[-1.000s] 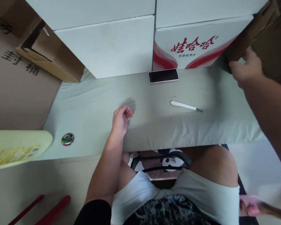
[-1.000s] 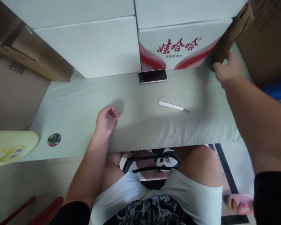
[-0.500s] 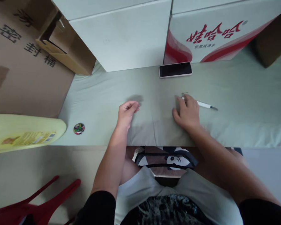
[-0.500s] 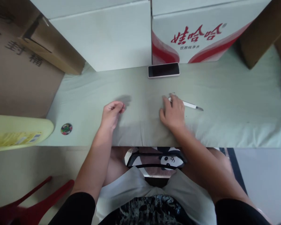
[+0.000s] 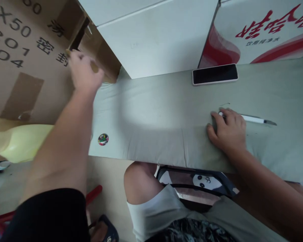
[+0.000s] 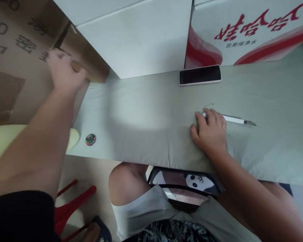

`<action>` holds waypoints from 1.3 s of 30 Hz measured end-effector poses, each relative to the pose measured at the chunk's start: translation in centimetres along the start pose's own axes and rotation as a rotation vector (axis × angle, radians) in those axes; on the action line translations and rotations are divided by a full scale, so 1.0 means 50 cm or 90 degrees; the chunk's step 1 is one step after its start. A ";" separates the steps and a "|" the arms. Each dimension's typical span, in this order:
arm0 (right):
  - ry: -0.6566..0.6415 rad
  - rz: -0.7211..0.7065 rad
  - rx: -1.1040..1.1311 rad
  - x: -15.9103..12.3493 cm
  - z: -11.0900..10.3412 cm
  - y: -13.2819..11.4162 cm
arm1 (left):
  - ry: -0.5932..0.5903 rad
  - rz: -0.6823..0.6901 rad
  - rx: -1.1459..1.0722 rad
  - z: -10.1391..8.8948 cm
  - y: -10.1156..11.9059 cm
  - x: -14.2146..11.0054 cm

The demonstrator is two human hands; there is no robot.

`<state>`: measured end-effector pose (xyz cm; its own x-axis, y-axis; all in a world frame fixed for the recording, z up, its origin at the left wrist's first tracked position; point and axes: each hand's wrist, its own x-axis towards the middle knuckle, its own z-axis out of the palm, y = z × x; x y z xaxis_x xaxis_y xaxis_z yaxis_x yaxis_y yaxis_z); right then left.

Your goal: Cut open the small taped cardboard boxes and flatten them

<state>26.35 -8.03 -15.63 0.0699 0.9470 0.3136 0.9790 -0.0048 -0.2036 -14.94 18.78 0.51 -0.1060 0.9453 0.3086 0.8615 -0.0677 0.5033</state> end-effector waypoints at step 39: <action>-0.036 0.077 0.059 0.051 -0.031 0.035 | -0.250 0.308 -0.267 0.023 0.503 -0.398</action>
<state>28.53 -6.12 -13.73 0.1723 0.9580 0.2294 0.9423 -0.0924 -0.3217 9.41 -1.36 6.08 0.4893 0.8182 0.3018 0.4971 -0.5460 0.6744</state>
